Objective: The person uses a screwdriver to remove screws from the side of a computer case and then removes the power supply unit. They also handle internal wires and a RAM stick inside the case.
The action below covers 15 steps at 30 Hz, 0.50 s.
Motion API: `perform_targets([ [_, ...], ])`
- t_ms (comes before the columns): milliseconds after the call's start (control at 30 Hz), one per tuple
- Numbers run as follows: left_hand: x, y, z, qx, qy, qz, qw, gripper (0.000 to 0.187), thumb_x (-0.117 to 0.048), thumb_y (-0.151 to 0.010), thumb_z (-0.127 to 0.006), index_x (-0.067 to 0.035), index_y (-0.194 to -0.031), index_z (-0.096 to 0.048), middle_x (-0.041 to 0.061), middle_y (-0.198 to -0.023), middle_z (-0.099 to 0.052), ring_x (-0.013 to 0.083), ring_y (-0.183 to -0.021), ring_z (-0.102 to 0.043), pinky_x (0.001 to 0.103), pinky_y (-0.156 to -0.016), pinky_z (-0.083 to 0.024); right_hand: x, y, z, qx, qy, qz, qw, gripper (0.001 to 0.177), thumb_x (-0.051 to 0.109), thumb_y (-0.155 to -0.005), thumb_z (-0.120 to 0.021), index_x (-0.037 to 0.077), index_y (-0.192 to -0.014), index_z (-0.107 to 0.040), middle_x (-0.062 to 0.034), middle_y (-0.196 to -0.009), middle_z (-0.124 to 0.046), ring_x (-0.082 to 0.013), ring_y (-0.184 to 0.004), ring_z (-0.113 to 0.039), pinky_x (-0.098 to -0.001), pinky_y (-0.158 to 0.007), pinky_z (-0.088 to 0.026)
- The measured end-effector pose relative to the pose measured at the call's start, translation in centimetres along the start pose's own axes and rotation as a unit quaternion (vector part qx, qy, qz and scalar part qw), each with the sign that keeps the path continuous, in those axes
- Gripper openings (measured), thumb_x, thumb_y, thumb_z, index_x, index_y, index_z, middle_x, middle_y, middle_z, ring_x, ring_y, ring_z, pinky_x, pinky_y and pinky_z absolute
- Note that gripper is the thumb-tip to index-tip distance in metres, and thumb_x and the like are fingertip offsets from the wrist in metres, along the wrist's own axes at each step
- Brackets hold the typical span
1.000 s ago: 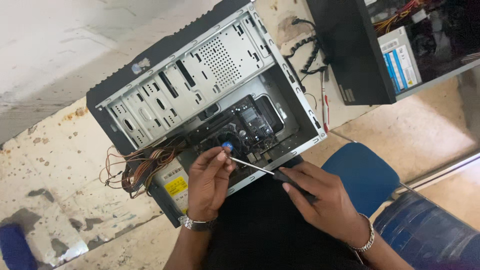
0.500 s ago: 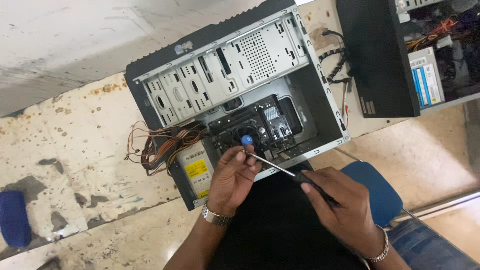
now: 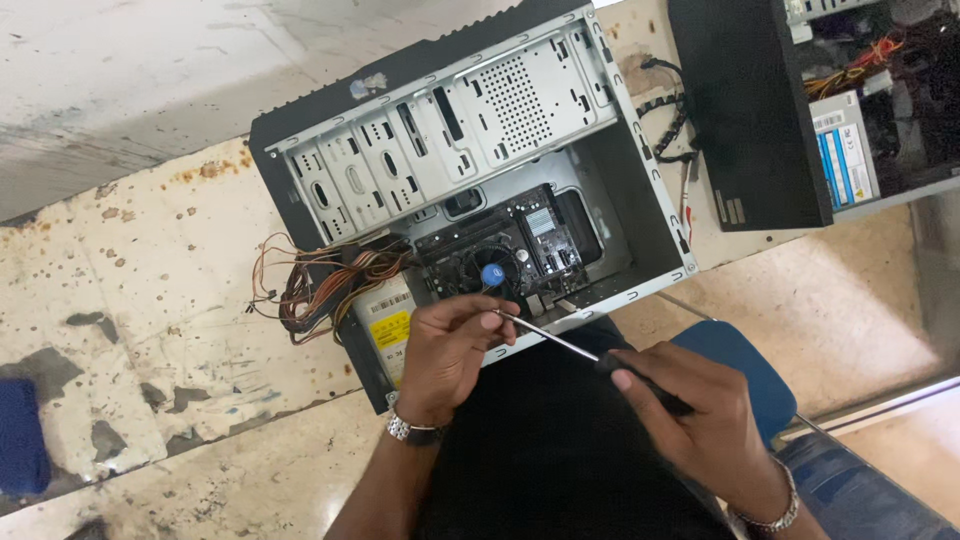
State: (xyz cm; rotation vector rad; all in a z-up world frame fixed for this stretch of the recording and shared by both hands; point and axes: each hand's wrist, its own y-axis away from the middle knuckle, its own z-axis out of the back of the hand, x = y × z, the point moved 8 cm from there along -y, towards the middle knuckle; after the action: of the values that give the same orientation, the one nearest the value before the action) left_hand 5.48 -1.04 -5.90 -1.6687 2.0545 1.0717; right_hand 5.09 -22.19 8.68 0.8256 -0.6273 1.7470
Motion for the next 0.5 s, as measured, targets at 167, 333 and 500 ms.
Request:
perform_targets([
  [167,-1.7,-0.2,-1.5,0.007,-0.152,0.035,0.988,0.012,0.011,-0.087,-0.069,0.013,-0.098,-0.076,0.029,-0.098,-0.078,0.0260,-0.072,-0.072,0.037,-0.071,-0.066,-3.5,0.9,-0.3,0.065,-0.018,-0.081,0.994,0.023,0.025,-0.093,-0.066,0.009,-0.101,-0.081,-0.0009,-0.069,-0.076,-0.0101,-0.056,-0.070,-0.0258,-0.057,-0.053],
  [333,-2.3,-0.4,-2.9,0.032,-0.257,0.061,0.964,0.011,0.006,-0.086,-0.071,0.010,-0.094,-0.077,0.022,-0.087,-0.080,0.0207,-0.069,-0.073,0.030,-0.074,-0.063,-8.7,4.3,-3.2,0.173,-0.328,-0.333,0.867,0.036,0.023,-0.100,-0.059,-0.001,-0.120,-0.077,-0.0128,-0.058,-0.056,-0.0135,-0.041,-0.042,-0.0246,-0.040,-0.033],
  [500,-2.1,-0.5,-3.8,0.014,-0.238,0.057,0.969,0.013,0.008,-0.089,-0.070,0.008,-0.100,-0.076,0.024,-0.101,-0.081,0.0236,-0.077,-0.077,0.031,-0.077,-0.069,-10.3,4.7,-1.1,0.046,-0.374,-0.298,0.877,0.025,0.001,-0.083,-0.076,-0.007,-0.106,-0.073,-0.0179,-0.116,-0.071,-0.0194,-0.049,-0.051,-0.0298,-0.043,-0.044],
])
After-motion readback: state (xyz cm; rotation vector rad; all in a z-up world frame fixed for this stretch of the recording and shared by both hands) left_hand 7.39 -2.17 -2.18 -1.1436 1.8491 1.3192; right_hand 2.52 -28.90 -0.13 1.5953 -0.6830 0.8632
